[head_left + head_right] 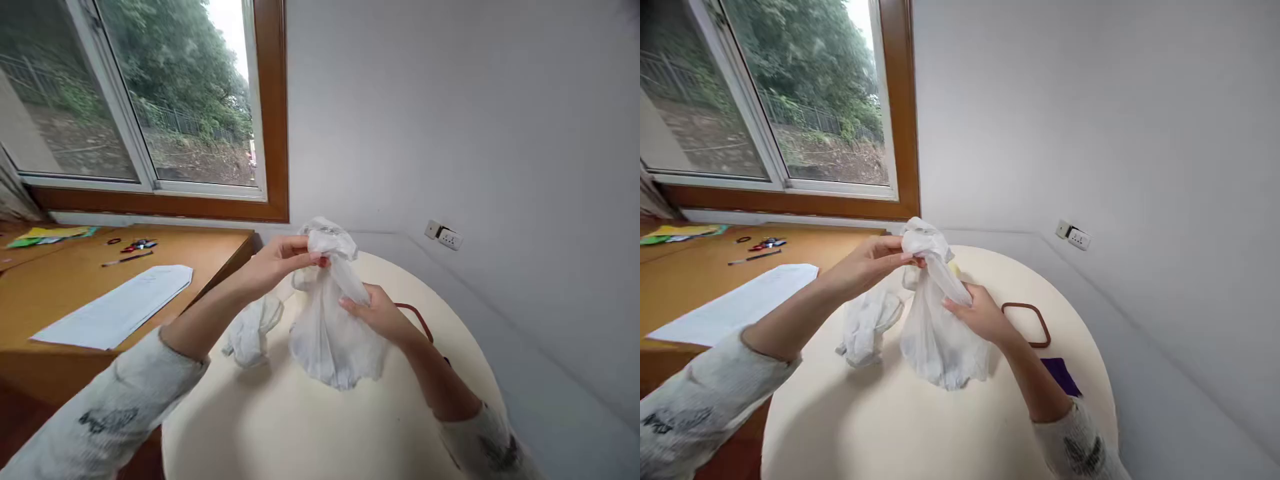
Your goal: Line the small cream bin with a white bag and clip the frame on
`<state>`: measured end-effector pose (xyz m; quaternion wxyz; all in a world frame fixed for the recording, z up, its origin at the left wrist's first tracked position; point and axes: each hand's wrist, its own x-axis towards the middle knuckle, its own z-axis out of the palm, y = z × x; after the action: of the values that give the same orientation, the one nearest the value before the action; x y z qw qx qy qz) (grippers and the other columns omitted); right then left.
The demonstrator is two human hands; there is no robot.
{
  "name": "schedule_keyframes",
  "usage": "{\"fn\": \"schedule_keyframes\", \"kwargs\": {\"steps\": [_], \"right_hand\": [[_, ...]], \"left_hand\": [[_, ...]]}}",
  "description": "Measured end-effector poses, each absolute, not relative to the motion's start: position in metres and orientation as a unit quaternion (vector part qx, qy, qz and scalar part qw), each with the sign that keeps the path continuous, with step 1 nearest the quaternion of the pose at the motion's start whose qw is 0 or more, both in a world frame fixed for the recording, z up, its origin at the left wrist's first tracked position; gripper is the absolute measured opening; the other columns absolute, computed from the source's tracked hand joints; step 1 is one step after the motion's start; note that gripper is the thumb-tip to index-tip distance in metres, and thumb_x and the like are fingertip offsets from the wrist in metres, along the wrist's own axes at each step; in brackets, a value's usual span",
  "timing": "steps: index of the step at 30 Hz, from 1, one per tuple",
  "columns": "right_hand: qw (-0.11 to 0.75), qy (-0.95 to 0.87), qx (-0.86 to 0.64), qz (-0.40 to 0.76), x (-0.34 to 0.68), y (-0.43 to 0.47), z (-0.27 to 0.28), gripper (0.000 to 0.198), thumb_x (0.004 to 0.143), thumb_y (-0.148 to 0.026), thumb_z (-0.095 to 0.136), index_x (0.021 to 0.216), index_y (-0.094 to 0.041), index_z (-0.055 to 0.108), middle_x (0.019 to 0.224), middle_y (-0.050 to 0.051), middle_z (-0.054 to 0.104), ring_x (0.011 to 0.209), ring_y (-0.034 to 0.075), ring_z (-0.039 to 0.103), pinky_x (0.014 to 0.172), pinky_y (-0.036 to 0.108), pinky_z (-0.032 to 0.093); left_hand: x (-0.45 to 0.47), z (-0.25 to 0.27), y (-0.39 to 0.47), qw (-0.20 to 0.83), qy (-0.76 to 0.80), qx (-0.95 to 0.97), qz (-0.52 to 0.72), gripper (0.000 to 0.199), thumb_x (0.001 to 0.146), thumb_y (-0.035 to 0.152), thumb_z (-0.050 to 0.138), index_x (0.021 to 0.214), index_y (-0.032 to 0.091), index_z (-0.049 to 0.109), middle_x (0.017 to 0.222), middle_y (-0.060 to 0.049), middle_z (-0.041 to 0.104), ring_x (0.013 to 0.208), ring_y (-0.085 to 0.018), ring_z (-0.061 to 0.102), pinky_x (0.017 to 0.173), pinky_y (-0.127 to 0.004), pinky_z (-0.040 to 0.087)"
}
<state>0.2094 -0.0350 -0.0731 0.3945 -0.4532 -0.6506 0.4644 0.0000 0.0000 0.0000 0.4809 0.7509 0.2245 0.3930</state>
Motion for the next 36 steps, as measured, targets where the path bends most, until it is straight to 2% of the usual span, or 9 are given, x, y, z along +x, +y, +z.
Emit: {"fn": "schedule_keyframes", "kwargs": {"steps": [8, 12, 15, 18, 22, 24, 27, 30, 36], "right_hand": [[0.496, -0.624, -0.453, 0.399, 0.242, -0.024, -0.066, 0.027, 0.073, -0.042, 0.059, 0.085, -0.018, 0.059, 0.077, 0.0, 0.059, 0.069, 0.015, 0.054, 0.059, 0.024, 0.04], [0.415, -0.635, -0.523, 0.387, 0.266, -0.028, -0.088, 0.034, 0.076, -0.048, 0.053, 0.089, -0.018, 0.061, 0.08, 0.003, 0.062, 0.072, 0.019, 0.058, 0.06, 0.027, 0.044], [0.37, -0.642, -0.544, 0.393, 0.282, -0.038, -0.111, 0.042, 0.075, -0.049, 0.054, 0.107, -0.021, 0.055, 0.099, 0.006, 0.062, 0.088, 0.023, 0.059, 0.07, 0.031, 0.047], [0.329, -0.648, -0.556, 0.403, 0.291, -0.056, -0.133, 0.065, 0.071, -0.047, 0.06, 0.127, -0.023, 0.039, 0.121, 0.01, 0.053, 0.105, 0.025, 0.053, 0.08, 0.034, 0.048], [0.275, -0.64, -0.589, 0.409, 0.292, -0.077, -0.161, 0.068, 0.072, -0.049, 0.057, 0.131, -0.022, 0.036, 0.128, 0.011, 0.049, 0.114, 0.028, 0.048, 0.089, 0.041, 0.044], [0.282, -0.626, -0.601, 0.409, 0.29, -0.081, -0.173, 0.055, 0.075, -0.049, 0.051, 0.125, -0.024, 0.046, 0.124, 0.009, 0.054, 0.111, 0.029, 0.051, 0.089, 0.042, 0.044], [0.289, -0.619, -0.597, 0.419, 0.288, -0.081, -0.184, 0.035, 0.077, -0.047, 0.046, 0.103, -0.029, 0.062, 0.105, 0.008, 0.064, 0.096, 0.03, 0.06, 0.081, 0.043, 0.048], [0.291, -0.609, -0.587, 0.446, 0.29, -0.079, -0.178, 0.025, 0.075, -0.047, 0.049, 0.078, -0.03, 0.066, 0.083, 0.007, 0.067, 0.08, 0.031, 0.063, 0.069, 0.042, 0.05], [0.386, -0.566, -0.583, 0.436, 0.295, -0.067, -0.121, 0.028, 0.071, -0.049, 0.057, 0.065, -0.022, 0.058, 0.058, 0.003, 0.057, 0.056, 0.021, 0.058, 0.049, 0.032, 0.045]], "left_hand": [[-0.023, 0.006, -0.008, 0.457, 0.251, 0.687, 0.506, 0.014, 0.078, 0.028, 0.06, 0.085, 0.015, 0.063, 0.076, -0.003, 0.061, 0.074, -0.014, 0.057, 0.074, -0.028, 0.044], [-0.036, -0.026, -0.004, 0.525, 0.319, 0.699, 0.367, 0.019, 0.08, 0.034, 0.056, 0.081, 0.016, 0.059, 0.067, -0.001, 0.059, 0.064, -0.012, 0.056, 0.067, -0.026, 0.045], [-0.04, -0.069, -0.003, 0.519, 0.388, 0.728, 0.224, 0.028, 0.081, 0.042, 0.05, 0.075, 0.016, 0.058, 0.076, -0.003, 0.061, 0.07, -0.014, 0.057, 0.071, -0.029, 0.045], [-0.038, -0.112, -0.005, 0.455, 0.45, 0.755, 0.143, 0.034, 0.079, 0.044, 0.048, 0.099, 0.018, 0.057, 0.097, -0.007, 0.06, 0.08, -0.018, 0.059, 0.075, -0.031, 0.046], [-0.027, -0.146, -0.009, 0.357, 0.489, 0.79, 0.091, 0.063, 0.076, 0.042, 0.052, 0.133, 0.027, 0.03, 0.12, -0.01, 0.047, 0.094, -0.022, 0.055, 0.075, -0.031, 0.045], [-0.019, -0.152, -0.008, 0.314, 0.489, 0.812, 0.063, 0.058, 0.074, 0.038, 0.053, 0.129, 0.027, 0.038, 0.115, -0.009, 0.05, 0.091, -0.022, 0.056, 0.072, -0.03, 0.044], [-0.009, -0.156, -0.005, 0.264, 0.481, 0.835, 0.039, 0.029, 0.068, 0.03, 0.055, 0.096, 0.02, 0.059, 0.092, -0.006, 0.058, 0.075, -0.019, 0.055, 0.06, -0.026, 0.04], [-0.006, -0.151, -0.006, 0.251, 0.474, 0.843, 0.041, 0.006, 0.067, 0.021, 0.051, 0.068, 0.018, 0.055, 0.066, 0.0, 0.053, 0.058, -0.014, 0.047, 0.05, -0.023, 0.031], [-0.003, -0.094, -0.018, 0.283, 0.415, 0.853, 0.143, 0.013, 0.075, 0.024, 0.046, 0.064, 0.018, 0.049, 0.057, 0.004, 0.045, 0.053, -0.01, 0.04, 0.048, -0.021, 0.029]]}}
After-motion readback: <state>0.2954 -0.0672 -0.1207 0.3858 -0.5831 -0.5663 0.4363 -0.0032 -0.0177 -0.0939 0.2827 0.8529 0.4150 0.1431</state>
